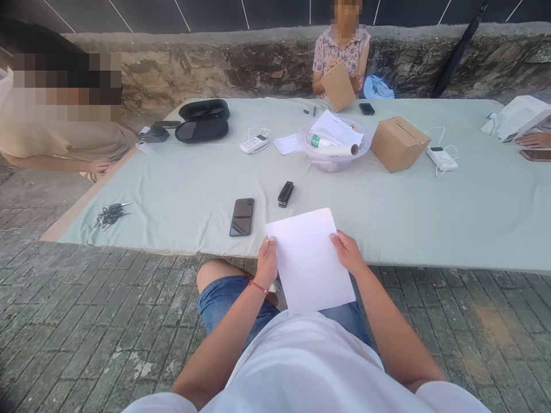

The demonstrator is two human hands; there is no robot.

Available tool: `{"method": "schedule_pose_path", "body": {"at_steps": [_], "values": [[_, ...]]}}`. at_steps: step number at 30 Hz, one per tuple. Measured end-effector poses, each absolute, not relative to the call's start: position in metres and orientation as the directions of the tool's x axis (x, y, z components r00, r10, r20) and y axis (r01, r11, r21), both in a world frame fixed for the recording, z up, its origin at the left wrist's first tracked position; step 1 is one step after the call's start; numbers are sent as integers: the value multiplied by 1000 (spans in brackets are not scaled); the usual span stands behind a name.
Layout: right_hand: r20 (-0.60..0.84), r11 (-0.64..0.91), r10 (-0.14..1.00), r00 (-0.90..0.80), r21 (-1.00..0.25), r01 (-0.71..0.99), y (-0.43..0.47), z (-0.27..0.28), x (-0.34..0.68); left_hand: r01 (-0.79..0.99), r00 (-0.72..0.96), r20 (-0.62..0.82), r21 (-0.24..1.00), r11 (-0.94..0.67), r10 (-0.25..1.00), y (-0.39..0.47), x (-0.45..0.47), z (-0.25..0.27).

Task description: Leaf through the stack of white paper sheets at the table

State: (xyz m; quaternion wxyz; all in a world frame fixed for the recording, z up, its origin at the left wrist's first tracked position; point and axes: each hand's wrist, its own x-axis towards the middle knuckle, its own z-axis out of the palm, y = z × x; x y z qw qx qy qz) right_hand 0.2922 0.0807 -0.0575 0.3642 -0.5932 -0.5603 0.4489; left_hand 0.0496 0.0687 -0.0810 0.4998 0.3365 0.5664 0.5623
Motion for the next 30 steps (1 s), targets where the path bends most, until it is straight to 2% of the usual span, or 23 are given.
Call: {"method": "schedule_pose_path", "body": {"at_steps": [11,20,24,30], "values": [[-98,-90,995,-6,-937,339,87,-54,291,-174,-277,-169,977,124,946,66,49,-84],[1,-9,1000,24,-914,405,109,-40,285,-173,-243,-115,982,74,963,63,54,-76],[-17,-28,999,31,-924,381,110,-40,284,-142,-266,-101,988,64,959,62,55,-72],[-31,-32,999,9,-950,311,109,-39,283,-120,-200,-111,989,88,974,61,53,-67]]}}
